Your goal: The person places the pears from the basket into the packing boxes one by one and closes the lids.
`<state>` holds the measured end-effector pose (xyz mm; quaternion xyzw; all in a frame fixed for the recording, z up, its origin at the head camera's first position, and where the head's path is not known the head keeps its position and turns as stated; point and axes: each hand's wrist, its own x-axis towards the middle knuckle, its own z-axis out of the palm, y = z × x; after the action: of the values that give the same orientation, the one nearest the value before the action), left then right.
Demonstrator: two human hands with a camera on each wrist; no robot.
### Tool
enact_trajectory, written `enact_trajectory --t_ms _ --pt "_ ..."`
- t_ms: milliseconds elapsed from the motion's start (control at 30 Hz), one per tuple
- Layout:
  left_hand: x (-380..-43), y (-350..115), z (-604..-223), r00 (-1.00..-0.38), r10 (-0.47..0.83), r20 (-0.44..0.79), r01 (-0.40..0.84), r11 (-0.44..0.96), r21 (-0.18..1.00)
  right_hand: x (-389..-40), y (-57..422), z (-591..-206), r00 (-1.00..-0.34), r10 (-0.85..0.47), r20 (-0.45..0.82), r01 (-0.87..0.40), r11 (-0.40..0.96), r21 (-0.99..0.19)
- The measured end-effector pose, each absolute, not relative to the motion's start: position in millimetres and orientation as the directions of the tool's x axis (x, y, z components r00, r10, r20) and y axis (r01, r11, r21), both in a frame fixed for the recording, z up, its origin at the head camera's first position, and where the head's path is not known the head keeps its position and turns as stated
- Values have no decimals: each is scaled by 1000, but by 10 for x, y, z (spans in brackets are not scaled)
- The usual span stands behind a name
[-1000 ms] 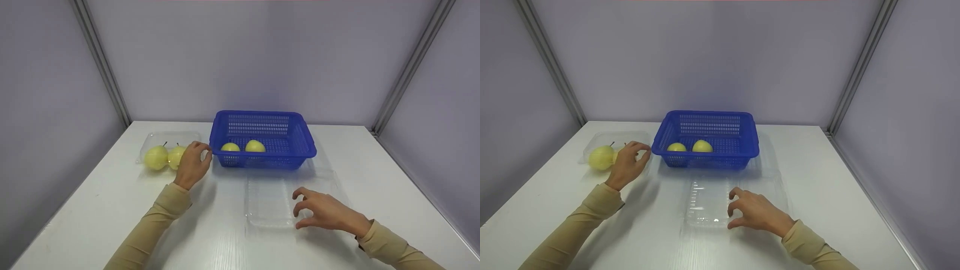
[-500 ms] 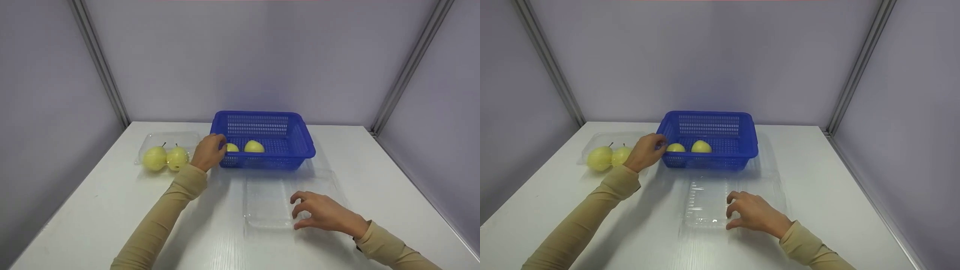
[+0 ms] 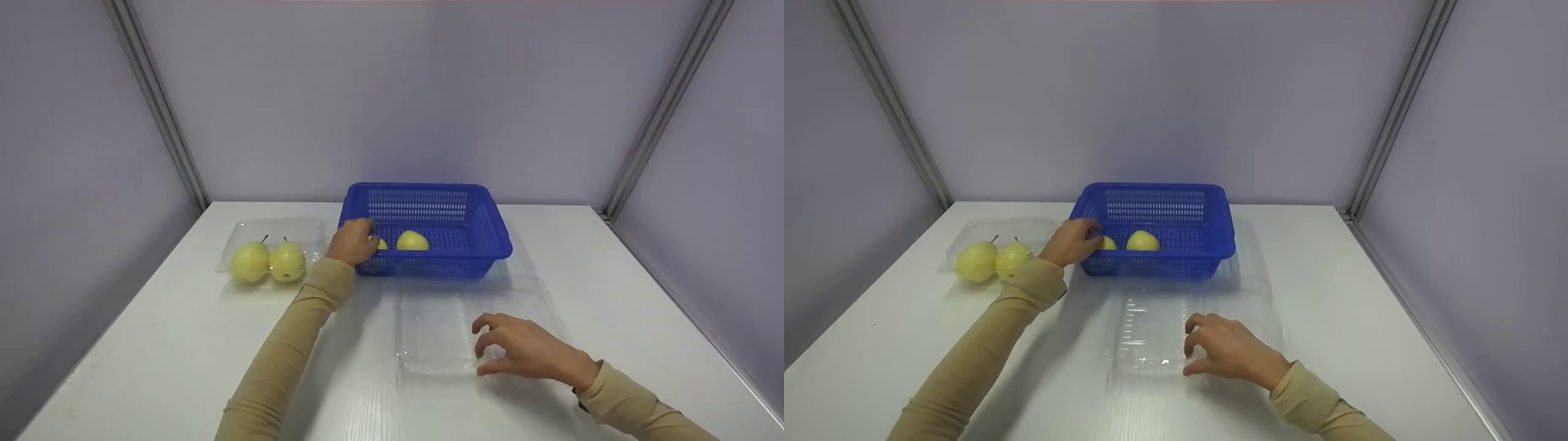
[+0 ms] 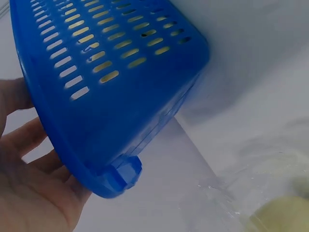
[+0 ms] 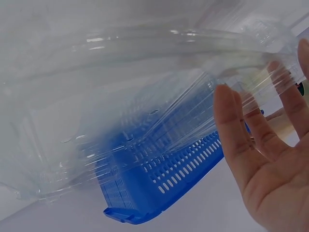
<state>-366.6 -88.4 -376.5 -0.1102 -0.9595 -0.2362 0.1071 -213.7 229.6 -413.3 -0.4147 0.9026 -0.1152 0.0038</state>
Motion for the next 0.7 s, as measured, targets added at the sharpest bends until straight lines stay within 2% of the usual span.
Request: enact_trajectory --t_ms 300,700 --pt "-3771 -737 -3722 -994 106 6 98 891 443 -2134 2272 -4142 -650 -753 101 -753 621 -217" --pt "-3877 -679 -3767 -997 45 -63 6 857 516 -2128 2284 -4124 -653 -750 104 -751 624 -217"
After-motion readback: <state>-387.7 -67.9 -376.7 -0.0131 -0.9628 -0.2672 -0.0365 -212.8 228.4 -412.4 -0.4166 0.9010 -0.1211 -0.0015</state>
